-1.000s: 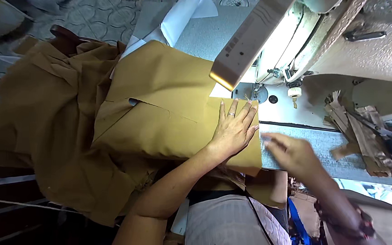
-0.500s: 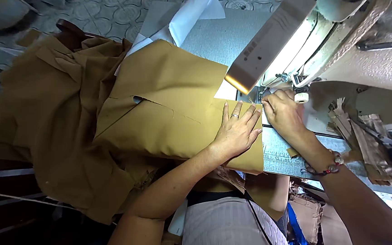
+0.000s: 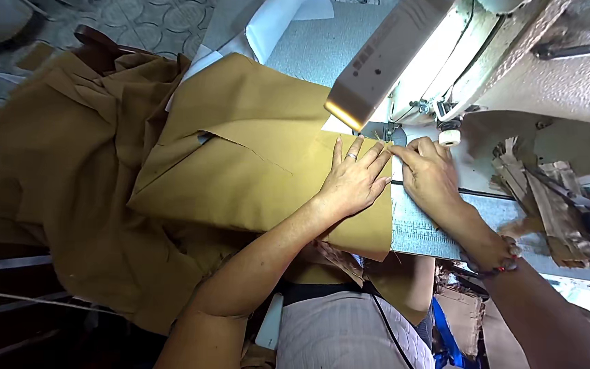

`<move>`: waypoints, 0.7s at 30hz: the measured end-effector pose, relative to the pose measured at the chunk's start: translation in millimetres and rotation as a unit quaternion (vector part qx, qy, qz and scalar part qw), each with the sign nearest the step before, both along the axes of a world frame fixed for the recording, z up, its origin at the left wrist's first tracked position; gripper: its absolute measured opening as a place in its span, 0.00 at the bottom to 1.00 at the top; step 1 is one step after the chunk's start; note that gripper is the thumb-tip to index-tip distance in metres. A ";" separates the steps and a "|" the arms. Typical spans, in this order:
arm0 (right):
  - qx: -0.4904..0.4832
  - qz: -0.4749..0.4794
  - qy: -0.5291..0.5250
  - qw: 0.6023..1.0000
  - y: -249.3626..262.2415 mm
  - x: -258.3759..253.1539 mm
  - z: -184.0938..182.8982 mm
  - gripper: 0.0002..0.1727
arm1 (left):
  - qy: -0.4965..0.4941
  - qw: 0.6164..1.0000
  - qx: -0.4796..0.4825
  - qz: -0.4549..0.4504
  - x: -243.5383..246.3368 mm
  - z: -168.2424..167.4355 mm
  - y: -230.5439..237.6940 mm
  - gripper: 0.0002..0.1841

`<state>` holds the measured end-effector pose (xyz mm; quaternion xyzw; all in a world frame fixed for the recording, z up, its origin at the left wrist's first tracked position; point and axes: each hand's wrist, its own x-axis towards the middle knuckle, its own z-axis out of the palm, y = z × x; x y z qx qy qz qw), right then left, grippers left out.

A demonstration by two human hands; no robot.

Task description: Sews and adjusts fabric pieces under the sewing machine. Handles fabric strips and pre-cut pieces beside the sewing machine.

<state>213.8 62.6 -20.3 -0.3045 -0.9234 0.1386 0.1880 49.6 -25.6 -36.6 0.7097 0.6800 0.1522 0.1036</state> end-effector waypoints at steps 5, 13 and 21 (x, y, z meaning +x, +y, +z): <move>-0.013 -0.020 -0.002 1.000 -15.0 7.8 -1.3 0.21 | -0.007 1.000 -0.012 0.000 -1.0 9.6 3.7 0.29; 0.006 0.150 0.076 0.986 -97.7 53.7 -24.7 0.20 | -0.030 0.999 0.018 -0.002 -5.6 -0.3 8.1 0.28; 0.021 0.122 0.107 0.987 -106.3 51.2 -36.6 0.19 | -0.087 0.995 0.056 0.015 -10.4 -2.8 13.6 0.22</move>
